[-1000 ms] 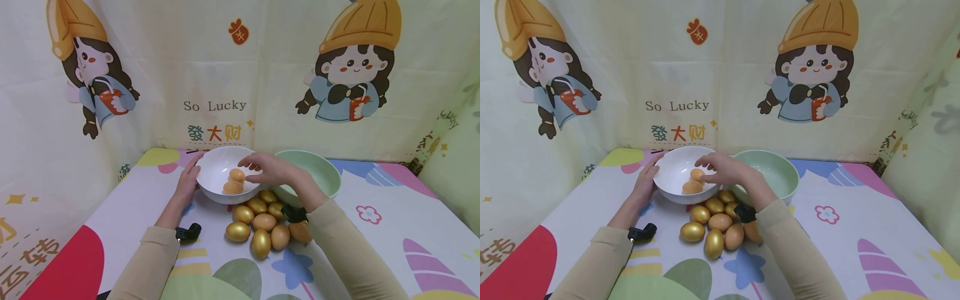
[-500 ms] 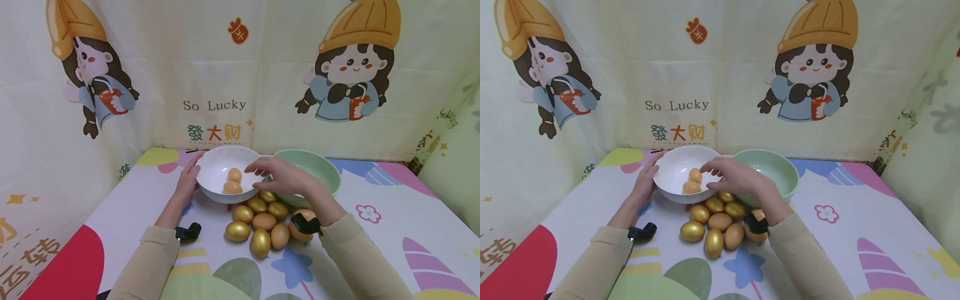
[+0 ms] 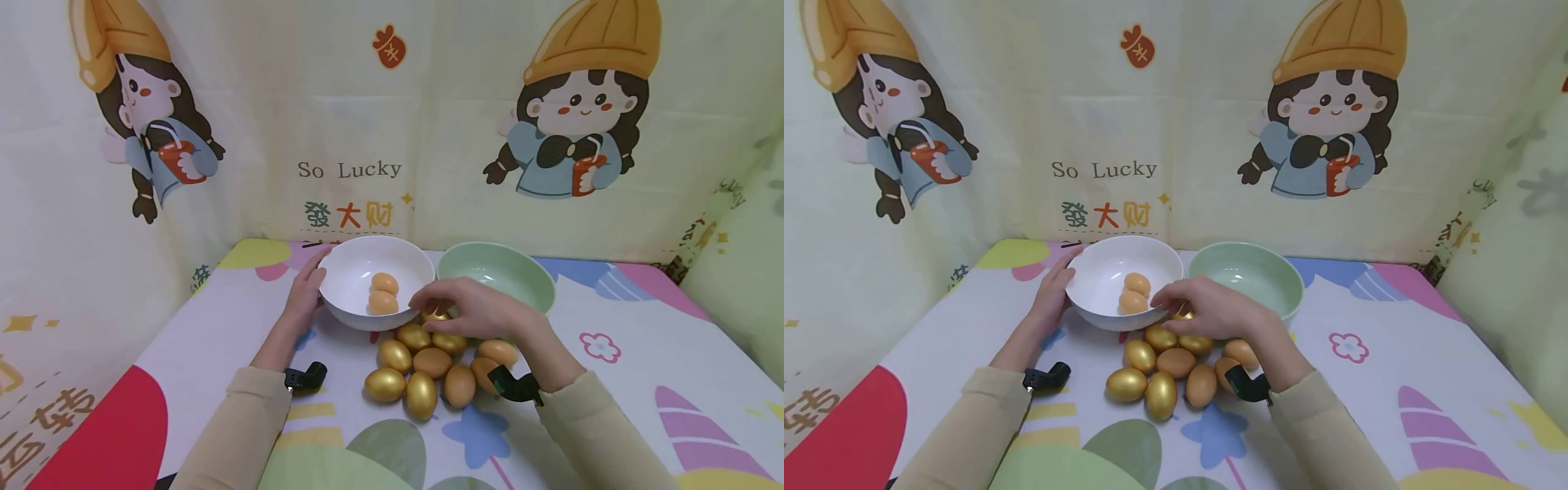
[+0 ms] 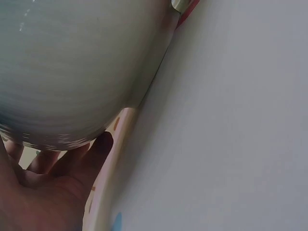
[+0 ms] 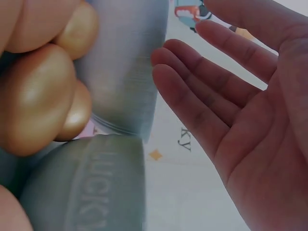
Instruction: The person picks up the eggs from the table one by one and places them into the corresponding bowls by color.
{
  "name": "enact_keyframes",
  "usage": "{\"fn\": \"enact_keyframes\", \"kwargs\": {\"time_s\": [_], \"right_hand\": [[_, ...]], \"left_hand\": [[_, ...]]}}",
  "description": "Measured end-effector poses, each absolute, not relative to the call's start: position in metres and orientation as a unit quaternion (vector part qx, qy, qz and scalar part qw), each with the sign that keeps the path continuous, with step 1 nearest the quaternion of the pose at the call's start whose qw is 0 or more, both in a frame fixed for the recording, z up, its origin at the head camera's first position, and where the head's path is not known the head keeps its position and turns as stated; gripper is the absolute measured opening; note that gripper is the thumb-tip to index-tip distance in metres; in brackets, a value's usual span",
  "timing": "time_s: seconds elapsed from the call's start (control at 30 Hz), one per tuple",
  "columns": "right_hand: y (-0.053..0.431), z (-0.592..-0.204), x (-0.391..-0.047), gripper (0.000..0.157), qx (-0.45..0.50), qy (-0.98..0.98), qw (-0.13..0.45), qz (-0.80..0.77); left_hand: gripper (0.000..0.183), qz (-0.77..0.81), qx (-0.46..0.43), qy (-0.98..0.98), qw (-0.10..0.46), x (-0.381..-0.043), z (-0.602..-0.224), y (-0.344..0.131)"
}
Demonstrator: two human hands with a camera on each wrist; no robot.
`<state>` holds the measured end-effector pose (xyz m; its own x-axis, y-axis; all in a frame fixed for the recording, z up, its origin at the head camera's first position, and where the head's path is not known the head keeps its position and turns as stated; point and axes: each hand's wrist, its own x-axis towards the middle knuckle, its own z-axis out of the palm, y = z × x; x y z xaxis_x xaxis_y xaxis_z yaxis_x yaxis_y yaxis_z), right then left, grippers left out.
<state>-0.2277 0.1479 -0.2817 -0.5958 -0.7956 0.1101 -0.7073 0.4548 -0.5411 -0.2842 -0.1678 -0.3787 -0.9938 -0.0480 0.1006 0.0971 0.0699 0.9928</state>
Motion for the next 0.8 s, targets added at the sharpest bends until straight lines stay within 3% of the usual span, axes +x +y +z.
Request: {"fn": "enact_keyframes", "kwargs": {"time_s": [0.8], "right_hand": [[0.153,-0.296,-0.216,0.034,-0.432,0.857,0.122,-0.255]], "left_hand": [[0.053,-0.673,-0.019,-0.738,0.049,-0.28,-0.377,-0.168]]}}
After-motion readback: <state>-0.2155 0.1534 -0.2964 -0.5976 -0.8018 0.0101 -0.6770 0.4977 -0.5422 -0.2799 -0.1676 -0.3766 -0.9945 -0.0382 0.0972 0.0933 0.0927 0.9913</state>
